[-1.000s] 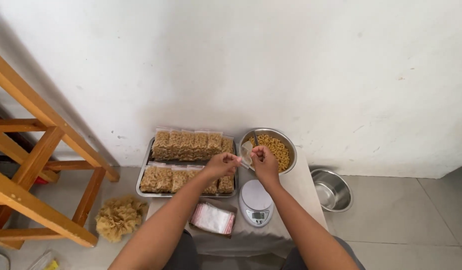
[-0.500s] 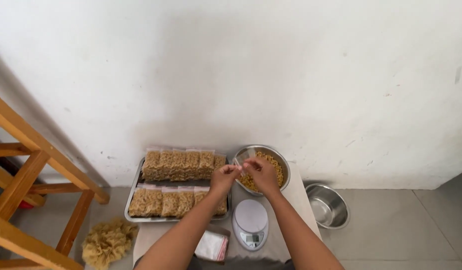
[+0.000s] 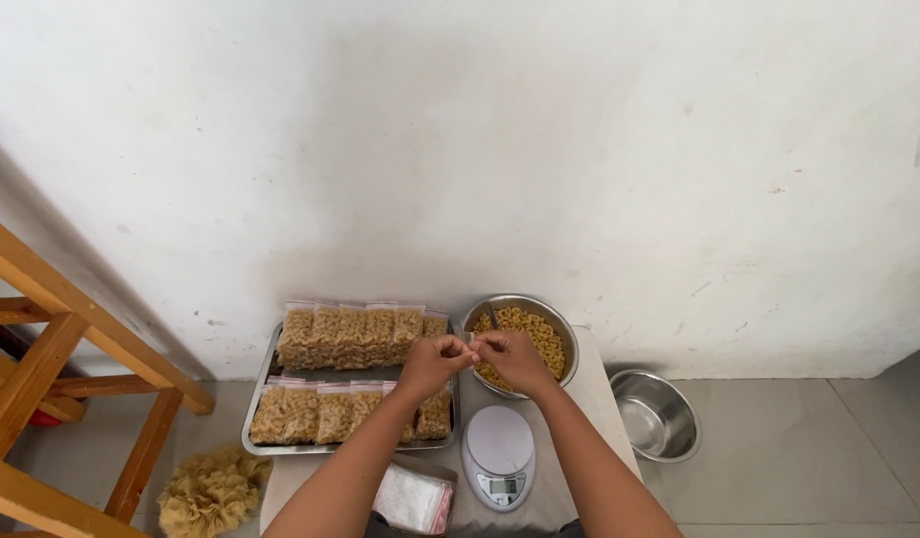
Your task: Filling small plastic bags with snacks using a spoon, weighing them on a digital scale, and sealing them.
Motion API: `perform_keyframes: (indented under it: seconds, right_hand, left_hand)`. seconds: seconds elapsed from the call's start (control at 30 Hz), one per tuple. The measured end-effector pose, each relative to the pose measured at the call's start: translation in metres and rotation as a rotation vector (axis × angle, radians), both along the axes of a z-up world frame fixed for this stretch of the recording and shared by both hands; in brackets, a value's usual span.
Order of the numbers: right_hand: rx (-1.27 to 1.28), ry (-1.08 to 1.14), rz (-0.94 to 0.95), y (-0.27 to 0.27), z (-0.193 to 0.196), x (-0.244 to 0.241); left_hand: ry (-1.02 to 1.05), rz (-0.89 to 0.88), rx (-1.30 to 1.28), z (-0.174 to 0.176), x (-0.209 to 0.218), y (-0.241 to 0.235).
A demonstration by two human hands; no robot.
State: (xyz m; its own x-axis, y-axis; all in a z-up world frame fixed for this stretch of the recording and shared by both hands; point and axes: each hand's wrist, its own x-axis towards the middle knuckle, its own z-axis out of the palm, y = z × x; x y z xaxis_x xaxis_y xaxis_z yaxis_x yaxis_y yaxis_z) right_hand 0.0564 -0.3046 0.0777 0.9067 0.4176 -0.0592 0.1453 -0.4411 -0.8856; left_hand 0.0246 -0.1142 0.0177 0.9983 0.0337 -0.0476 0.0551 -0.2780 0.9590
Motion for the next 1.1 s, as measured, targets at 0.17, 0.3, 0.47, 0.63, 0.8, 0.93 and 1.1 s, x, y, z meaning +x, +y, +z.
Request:
perform_keyframes:
  seconds: [0.17, 0.3, 0.47, 0.63, 0.8, 0.93, 1.1]
  right_hand:
    - [-0.039, -0.057, 0.011, 0.005, -0.013, 0.008]
    - [-0.112, -0.105, -0.033, 0.013, -0.009, 0.008]
    - [-0.19, -0.202, -0.086, 0.021, -0.011, 0.002]
    - [-0.259, -0.332, -0.077, 0.033, 0.005, -0.008]
    - [-0.375, -0.541, -0.054, 0.034, -0.006, -0.008]
    - [-0.497, -0.681, 0.0, 0.032, -0.015, -0.004]
    - [-0.456, -0.528, -0.077, 0.029, -0.009, -0.004]
  left_hand:
    - [0.015, 0.013, -0.019, 0.018, -0.008, 0.002]
    - [0.041, 0.09, -0.004, 0.005, 0.001, -0.003]
    - [0.023, 0.216, 0.062, -0.012, 0.01, -0.007]
    - [-0.046, 0.239, 0.217, 0.03, -0.014, -0.008]
    - [-0.025, 0.286, 0.148, 0.016, -0.006, -0.008]
    - [-0.005, 0.304, 0.098, 0.015, -0.008, -0.01]
    - [-0.068, 0.258, 0.095, 0.041, -0.023, -0.021]
